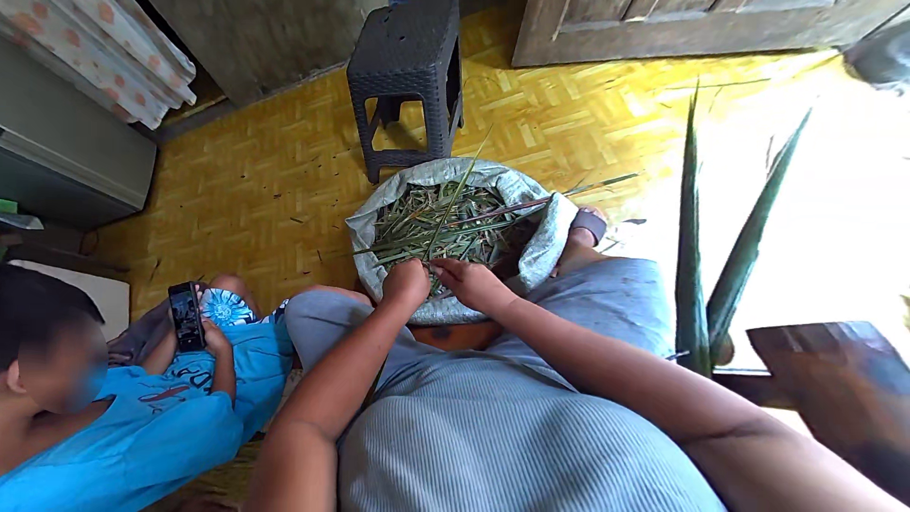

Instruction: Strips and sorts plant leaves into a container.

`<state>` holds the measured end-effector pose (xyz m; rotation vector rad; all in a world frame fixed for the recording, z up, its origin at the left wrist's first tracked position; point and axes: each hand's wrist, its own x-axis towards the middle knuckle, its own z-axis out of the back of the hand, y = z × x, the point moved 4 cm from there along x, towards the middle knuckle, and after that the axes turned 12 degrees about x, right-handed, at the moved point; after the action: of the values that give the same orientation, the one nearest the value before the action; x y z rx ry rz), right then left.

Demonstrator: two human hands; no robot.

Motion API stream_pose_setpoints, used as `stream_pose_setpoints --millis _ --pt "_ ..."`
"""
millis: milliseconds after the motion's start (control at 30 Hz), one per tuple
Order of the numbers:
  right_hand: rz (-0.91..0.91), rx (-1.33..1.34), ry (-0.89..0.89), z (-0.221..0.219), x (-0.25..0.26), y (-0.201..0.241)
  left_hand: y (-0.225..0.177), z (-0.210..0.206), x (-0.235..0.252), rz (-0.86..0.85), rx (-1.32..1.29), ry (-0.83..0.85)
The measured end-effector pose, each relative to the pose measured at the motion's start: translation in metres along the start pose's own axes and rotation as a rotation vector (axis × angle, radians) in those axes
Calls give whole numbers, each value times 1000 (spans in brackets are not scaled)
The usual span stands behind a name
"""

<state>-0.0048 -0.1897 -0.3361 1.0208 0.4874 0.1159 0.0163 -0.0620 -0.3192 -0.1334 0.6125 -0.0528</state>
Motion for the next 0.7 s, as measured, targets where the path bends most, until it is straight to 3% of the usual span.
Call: stream_pose_setpoints --millis 533,600,700 --pt "-211 -132 -34 -3 26 -26 -12 -16 8 -15 85 44" --pt "-213 12 -21 -3 29 -32 -12 -17 9 -18 84 46" --pt "-328 538 -26 -10 29 -41 -10 -20 12 -27 52 53"
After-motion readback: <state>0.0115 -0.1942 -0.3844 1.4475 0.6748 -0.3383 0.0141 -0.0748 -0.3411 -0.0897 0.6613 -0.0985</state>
